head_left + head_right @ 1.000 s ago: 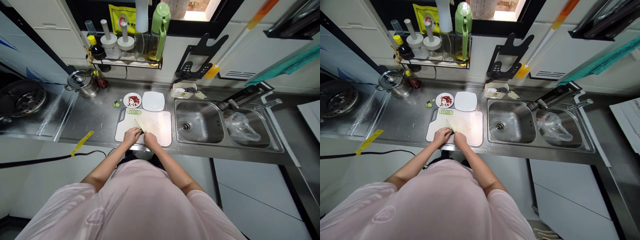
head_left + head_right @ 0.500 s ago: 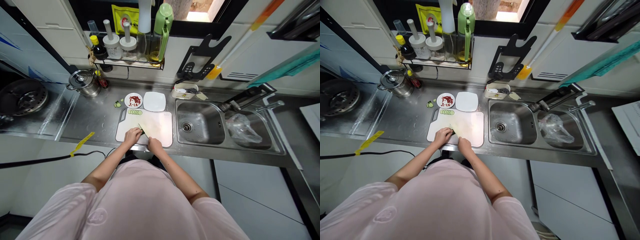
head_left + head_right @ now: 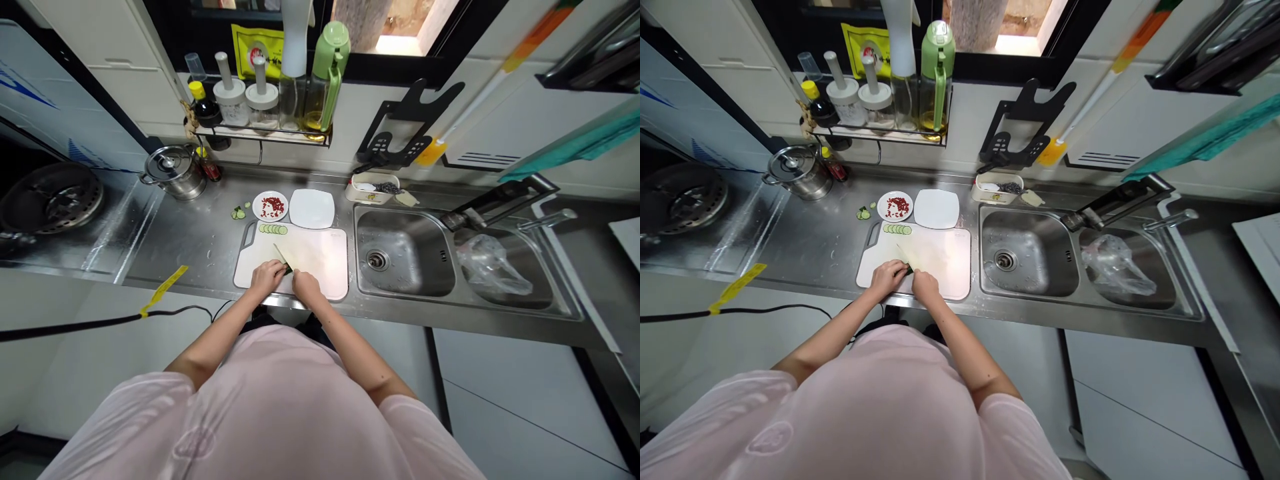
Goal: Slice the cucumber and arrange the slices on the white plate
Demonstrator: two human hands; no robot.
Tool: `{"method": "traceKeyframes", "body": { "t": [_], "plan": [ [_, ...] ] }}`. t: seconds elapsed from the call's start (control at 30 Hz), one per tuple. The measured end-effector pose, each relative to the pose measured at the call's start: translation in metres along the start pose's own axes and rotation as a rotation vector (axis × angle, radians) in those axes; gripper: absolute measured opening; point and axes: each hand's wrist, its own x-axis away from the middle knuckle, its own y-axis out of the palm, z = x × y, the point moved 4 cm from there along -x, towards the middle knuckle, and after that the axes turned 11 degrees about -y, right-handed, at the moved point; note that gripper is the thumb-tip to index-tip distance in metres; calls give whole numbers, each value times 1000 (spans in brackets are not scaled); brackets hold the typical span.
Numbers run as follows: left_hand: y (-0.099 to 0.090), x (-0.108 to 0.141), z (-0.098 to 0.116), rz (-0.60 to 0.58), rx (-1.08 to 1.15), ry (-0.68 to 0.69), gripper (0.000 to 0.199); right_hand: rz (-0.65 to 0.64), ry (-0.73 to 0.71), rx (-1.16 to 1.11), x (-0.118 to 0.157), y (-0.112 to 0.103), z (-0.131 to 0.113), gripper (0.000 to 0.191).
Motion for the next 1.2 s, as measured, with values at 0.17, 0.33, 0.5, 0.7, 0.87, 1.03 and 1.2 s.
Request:
{"method": "traceKeyframes", "body": {
  "t": [0.17, 0.33, 0.5, 0.7, 0.87, 1.03, 1.2],
  "plan": [
    [-2, -3, -1, -30, 43, -40, 25, -7, 11, -4, 19, 8, 9, 27],
    [-4, -9, -6, -37, 106, -68, 24, -41, 33, -33, 34, 10, 18, 27],
    [-8, -17, -15, -39, 90, -121, 25, -37, 33, -40, 43, 3, 25, 29],
    [-14, -22, -21, -30, 82, -160, 28, 50, 68, -19, 50, -8, 34, 33],
    [-19, -21, -22, -36, 90, -220, 31, 119, 87, -48, 54, -18, 39, 34],
    [-22, -21, -25, -16, 96, -243, 32, 139, 97, -23, 55, -26, 38, 35],
    [-19, -20, -28, -9, 97, -276, 32, 130, 111, 32, 53, -30, 37, 43]
  ]
}}
